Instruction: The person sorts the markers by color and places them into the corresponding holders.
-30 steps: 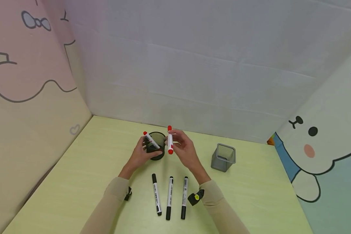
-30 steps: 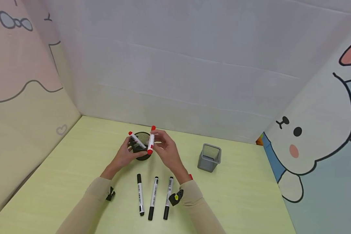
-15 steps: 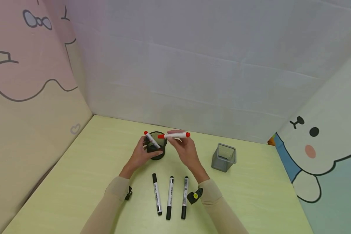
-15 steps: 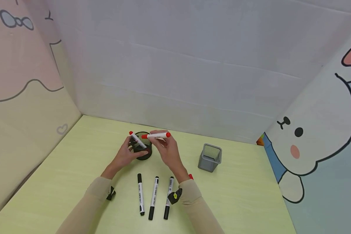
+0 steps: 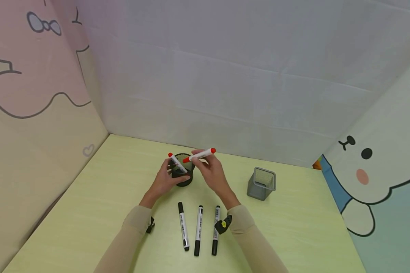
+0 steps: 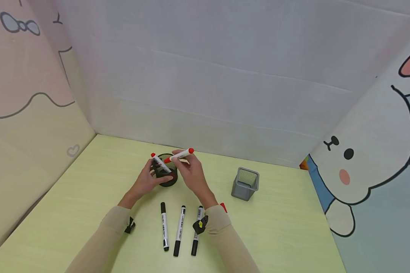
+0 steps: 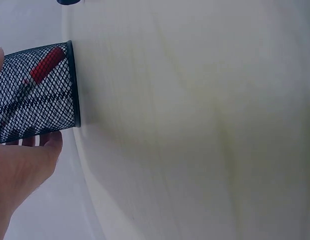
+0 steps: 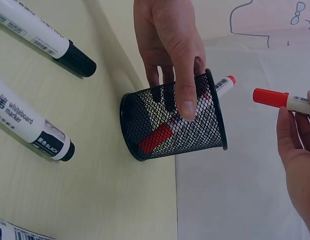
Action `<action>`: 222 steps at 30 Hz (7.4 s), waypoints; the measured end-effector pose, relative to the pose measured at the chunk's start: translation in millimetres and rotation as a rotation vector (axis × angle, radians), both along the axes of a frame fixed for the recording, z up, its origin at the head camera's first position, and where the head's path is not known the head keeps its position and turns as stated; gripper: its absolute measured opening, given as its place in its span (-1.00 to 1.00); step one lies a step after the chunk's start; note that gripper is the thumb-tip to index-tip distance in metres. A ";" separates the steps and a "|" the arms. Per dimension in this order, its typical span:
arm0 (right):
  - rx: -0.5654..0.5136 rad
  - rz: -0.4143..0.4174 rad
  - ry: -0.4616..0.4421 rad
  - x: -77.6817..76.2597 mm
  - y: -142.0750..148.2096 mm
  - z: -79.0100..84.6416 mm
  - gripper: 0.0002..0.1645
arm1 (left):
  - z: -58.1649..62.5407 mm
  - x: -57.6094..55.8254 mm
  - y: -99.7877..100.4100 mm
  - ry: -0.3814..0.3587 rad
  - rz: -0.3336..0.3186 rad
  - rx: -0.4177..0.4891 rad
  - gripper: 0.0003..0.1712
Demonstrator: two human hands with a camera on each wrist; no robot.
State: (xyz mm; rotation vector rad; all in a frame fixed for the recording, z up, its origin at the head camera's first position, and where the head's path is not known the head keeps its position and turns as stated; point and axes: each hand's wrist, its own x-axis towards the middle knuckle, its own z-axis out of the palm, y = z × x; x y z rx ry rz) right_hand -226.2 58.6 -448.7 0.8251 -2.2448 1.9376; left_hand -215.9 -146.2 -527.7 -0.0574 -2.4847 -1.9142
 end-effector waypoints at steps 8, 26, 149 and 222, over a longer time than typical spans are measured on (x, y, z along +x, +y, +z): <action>0.003 -0.006 -0.014 -2.8 -4.3 -4.4 -0.68 | 0.6 0.3 -0.2 -0.005 -0.001 -0.002 0.03; 0.048 -0.018 0.064 -6.5 -18.1 -11.3 -0.55 | -0.4 0.0 -0.1 -0.034 -0.005 0.017 0.08; 0.881 0.130 0.642 42.3 80.4 -6.9 -0.65 | -0.4 -1.4 -0.7 -0.008 -0.005 -0.008 0.09; 1.120 0.400 0.498 81.8 195.8 -36.9 -0.62 | -2.4 -1.8 -2.4 -0.029 -0.011 -0.005 0.08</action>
